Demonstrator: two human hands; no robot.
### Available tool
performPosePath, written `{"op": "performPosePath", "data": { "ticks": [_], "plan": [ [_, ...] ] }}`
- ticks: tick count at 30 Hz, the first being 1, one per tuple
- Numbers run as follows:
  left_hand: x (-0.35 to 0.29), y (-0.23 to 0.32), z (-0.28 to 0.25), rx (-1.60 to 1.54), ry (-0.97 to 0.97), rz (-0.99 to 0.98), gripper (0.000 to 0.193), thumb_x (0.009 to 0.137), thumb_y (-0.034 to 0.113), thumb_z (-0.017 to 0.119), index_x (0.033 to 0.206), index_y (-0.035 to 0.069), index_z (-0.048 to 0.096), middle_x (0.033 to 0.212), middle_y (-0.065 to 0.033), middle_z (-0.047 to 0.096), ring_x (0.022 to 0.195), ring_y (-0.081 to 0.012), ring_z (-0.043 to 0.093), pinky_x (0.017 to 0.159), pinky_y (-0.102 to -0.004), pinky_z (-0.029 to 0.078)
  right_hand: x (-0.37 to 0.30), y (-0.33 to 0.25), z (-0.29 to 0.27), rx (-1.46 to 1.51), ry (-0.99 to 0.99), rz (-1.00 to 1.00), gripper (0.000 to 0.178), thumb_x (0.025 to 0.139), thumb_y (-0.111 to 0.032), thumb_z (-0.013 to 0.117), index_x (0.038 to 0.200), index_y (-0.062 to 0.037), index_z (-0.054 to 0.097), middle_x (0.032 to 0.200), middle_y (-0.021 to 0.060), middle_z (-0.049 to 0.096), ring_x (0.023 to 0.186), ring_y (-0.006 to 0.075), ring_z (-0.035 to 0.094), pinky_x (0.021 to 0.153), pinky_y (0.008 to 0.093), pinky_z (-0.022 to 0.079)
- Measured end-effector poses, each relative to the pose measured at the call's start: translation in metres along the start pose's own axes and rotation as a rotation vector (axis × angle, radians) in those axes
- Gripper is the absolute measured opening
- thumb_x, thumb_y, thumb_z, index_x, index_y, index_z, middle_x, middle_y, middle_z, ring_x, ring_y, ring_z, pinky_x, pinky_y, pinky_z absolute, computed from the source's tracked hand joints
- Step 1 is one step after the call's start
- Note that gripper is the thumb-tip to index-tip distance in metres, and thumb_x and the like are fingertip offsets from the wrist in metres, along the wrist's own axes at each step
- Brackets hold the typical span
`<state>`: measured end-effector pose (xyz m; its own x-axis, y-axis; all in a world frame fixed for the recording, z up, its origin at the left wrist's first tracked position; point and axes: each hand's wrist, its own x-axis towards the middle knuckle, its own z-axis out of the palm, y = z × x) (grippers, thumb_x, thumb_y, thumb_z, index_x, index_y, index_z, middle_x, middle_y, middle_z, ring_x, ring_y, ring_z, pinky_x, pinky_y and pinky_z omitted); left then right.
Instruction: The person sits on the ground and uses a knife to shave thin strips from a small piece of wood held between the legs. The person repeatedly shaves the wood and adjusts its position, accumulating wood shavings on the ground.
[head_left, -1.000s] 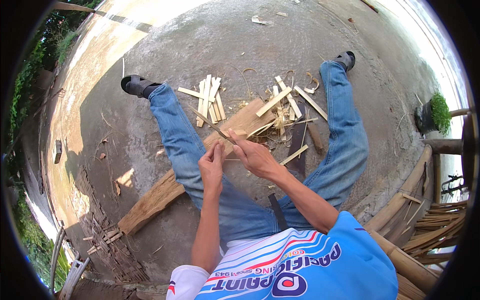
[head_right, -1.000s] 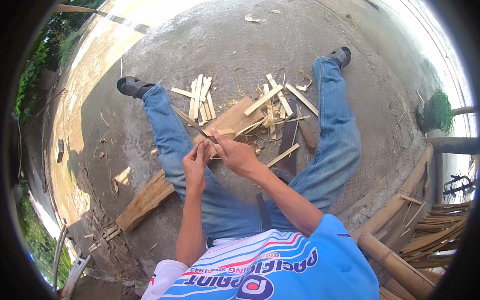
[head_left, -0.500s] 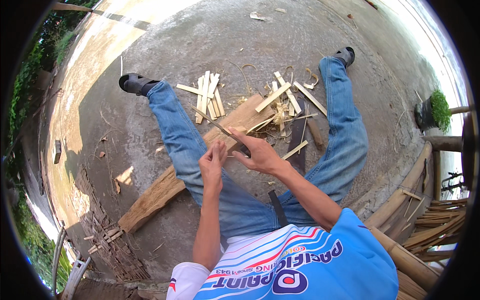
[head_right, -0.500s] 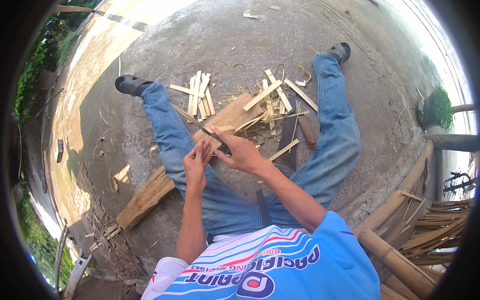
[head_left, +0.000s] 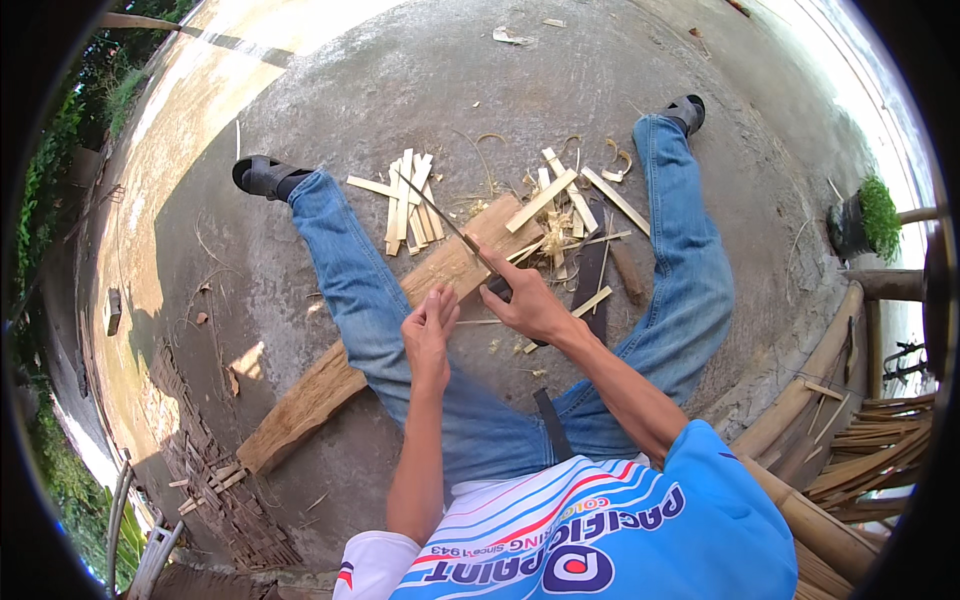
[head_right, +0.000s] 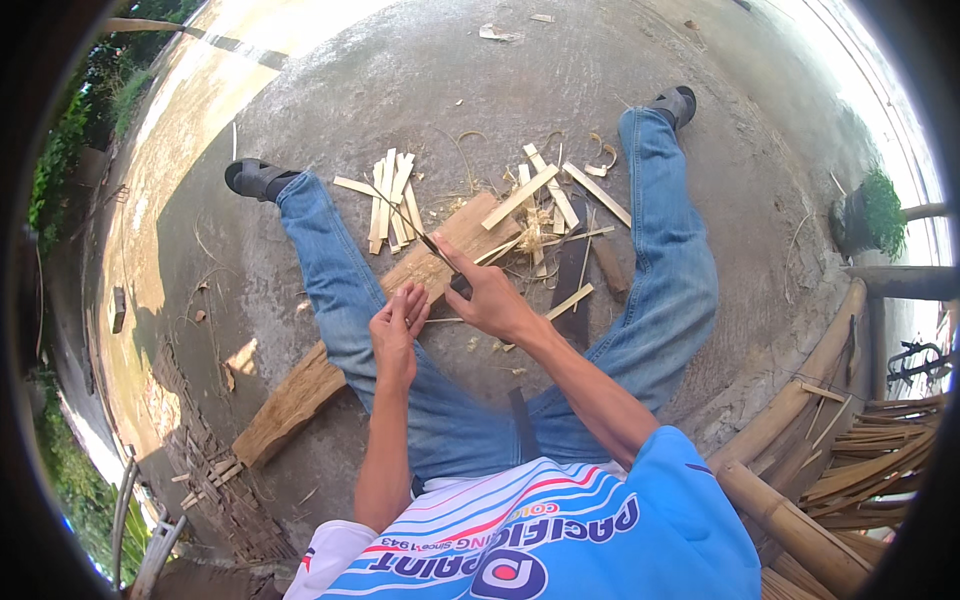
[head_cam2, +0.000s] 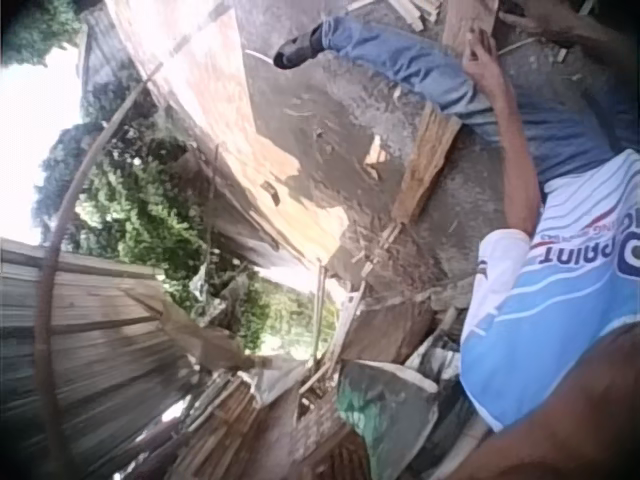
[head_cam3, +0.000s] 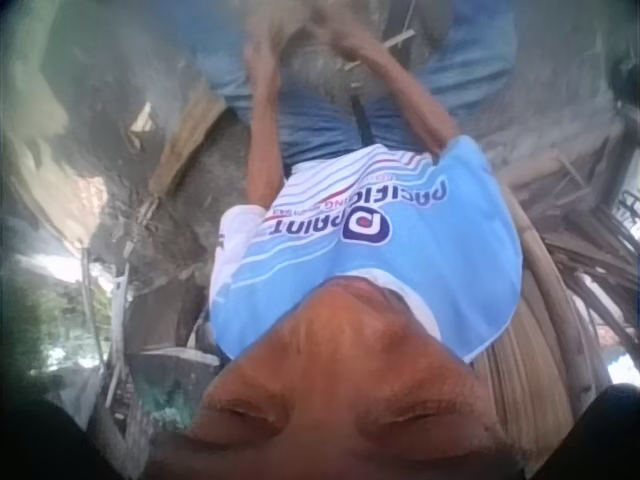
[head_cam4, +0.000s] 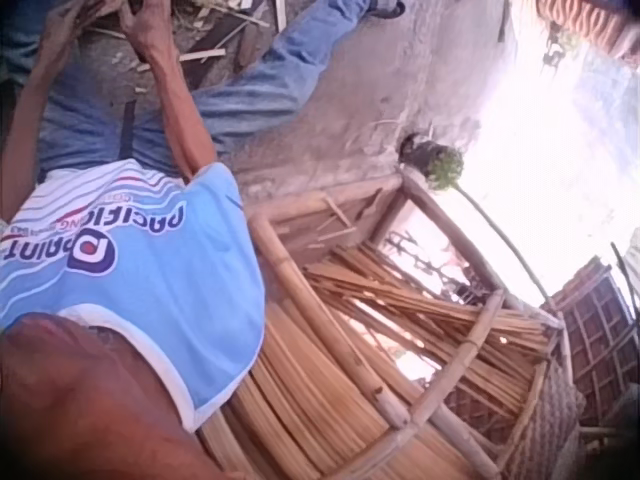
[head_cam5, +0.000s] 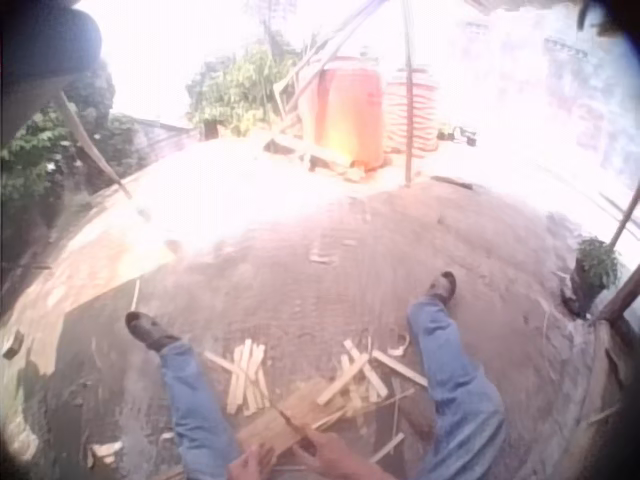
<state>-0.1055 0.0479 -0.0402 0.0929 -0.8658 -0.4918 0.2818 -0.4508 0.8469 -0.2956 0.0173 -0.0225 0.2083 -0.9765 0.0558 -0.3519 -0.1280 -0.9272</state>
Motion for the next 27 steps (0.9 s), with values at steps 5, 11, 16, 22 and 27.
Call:
{"op": "performPosePath", "data": {
  "ticks": [5, 11, 16, 22, 27],
  "plan": [
    [0.001, -0.015, -0.006, -0.046, 0.004, -0.039, 0.065, 0.108, 0.037, 0.057, 0.142, -0.018, 0.047, 0.142, -0.0311, 0.057, 0.134, -0.0347, 0.058, 0.113, -0.0403, 0.050, -0.018, -0.029, 0.002, 0.125, 0.053, -0.056, 0.083, 0.091, -0.008, 0.068, 0.164, -0.0118, 0.028, 0.083, 0.0233, 0.069, 0.066, 0.0304, 0.068, 0.070, 0.0373, 0.054],
    [-0.003, -0.006, -0.002, -0.069, 0.006, -0.024, 0.070, 0.107, 0.042, 0.057, 0.141, -0.018, 0.046, 0.142, -0.0306, 0.056, 0.134, -0.0342, 0.058, 0.114, -0.0409, 0.049, -0.006, 0.052, 0.007, -0.033, 0.030, 0.131, 0.088, 0.090, -0.008, 0.070, 0.164, -0.0042, 0.023, 0.090, 0.0286, 0.070, 0.070, 0.0310, 0.068, 0.073, 0.0376, 0.054],
    [-0.003, -0.009, 0.000, -0.123, 0.032, -0.051, 0.073, 0.106, 0.044, 0.058, 0.142, -0.018, 0.044, 0.142, -0.0300, 0.057, 0.134, -0.0342, 0.058, 0.115, -0.0410, 0.048, -0.011, -0.034, -0.014, 0.080, 0.003, 0.243, 0.088, 0.088, -0.010, 0.072, 0.162, -0.0011, 0.024, 0.086, 0.0289, 0.068, 0.072, 0.0348, 0.070, 0.073, 0.0397, 0.053],
    [0.029, -0.003, 0.032, -0.124, -0.060, -0.024, 0.096, 0.100, 0.059, 0.060, 0.149, -0.019, 0.033, 0.156, -0.0327, 0.040, 0.150, -0.0367, 0.038, 0.124, -0.0445, 0.033, 0.004, 0.081, 0.001, -0.046, 0.050, 0.165, 0.071, 0.087, -0.013, 0.074, 0.152, -0.0027, 0.048, 0.082, 0.0299, 0.069, 0.076, 0.0359, 0.073, 0.073, 0.0438, 0.055],
    [0.028, 0.028, 0.067, -0.054, -0.102, -0.120, 0.118, 0.085, 0.071, 0.073, 0.152, -0.016, 0.030, 0.150, -0.0294, 0.045, 0.142, -0.0353, 0.047, 0.120, -0.0434, 0.037, -0.004, 0.053, -0.003, -0.090, -0.128, 0.385, 0.067, 0.087, -0.019, 0.075, 0.147, -0.0027, 0.052, 0.090, 0.0290, 0.071, 0.091, 0.0400, 0.073, 0.081, 0.0459, 0.055]
  ]
}}
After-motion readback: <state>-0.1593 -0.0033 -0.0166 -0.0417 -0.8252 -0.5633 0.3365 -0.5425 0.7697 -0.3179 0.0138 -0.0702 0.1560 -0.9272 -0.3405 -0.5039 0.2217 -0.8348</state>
